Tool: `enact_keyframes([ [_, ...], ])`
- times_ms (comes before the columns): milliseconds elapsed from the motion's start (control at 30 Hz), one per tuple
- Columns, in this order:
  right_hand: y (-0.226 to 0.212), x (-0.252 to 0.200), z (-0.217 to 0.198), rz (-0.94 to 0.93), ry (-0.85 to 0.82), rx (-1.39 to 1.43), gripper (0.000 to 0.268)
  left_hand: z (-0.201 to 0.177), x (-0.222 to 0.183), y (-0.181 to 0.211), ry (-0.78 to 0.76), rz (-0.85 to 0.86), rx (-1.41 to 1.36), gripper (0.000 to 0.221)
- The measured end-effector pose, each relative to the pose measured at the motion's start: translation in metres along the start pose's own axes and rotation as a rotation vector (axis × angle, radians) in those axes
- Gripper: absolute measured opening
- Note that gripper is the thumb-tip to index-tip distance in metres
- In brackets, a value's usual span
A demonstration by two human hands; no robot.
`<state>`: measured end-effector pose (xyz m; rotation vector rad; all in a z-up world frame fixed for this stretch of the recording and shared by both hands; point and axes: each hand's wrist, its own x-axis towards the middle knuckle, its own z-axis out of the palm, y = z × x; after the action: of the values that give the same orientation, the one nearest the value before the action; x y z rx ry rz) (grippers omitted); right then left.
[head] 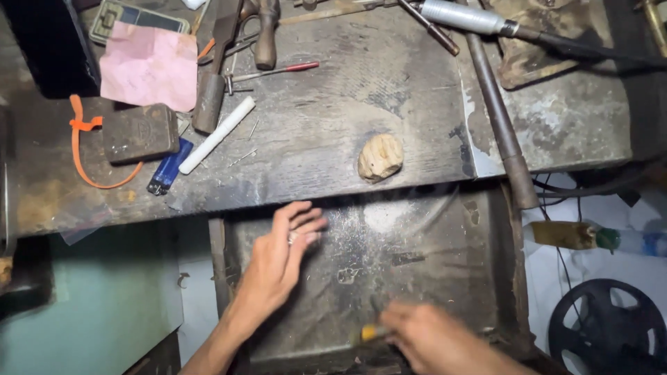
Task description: Polishing a small jewelry piece using a rotary tool and cleaning the area with a brush.
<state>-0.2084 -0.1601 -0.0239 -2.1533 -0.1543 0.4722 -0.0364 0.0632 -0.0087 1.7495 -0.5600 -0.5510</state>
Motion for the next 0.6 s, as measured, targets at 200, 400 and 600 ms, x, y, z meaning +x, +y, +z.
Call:
enact_keyframes([
  [200,-0.008,0.008,0.012,-0.003,0.168,-0.231,0.003,-0.005,0.001,-0.039,0.07,-0.079,0.058,0.024],
  [400,-0.022,0.043,0.022,0.341,-0.34,-0.047,0.017,-0.015,-0.003,-0.053,0.189,0.052,0.267,0.027],
  [600,-0.033,0.042,0.059,-0.238,0.323,-0.041,0.011,-0.018,-0.009,-0.037,0.156,-0.094,0.218,0.025],
])
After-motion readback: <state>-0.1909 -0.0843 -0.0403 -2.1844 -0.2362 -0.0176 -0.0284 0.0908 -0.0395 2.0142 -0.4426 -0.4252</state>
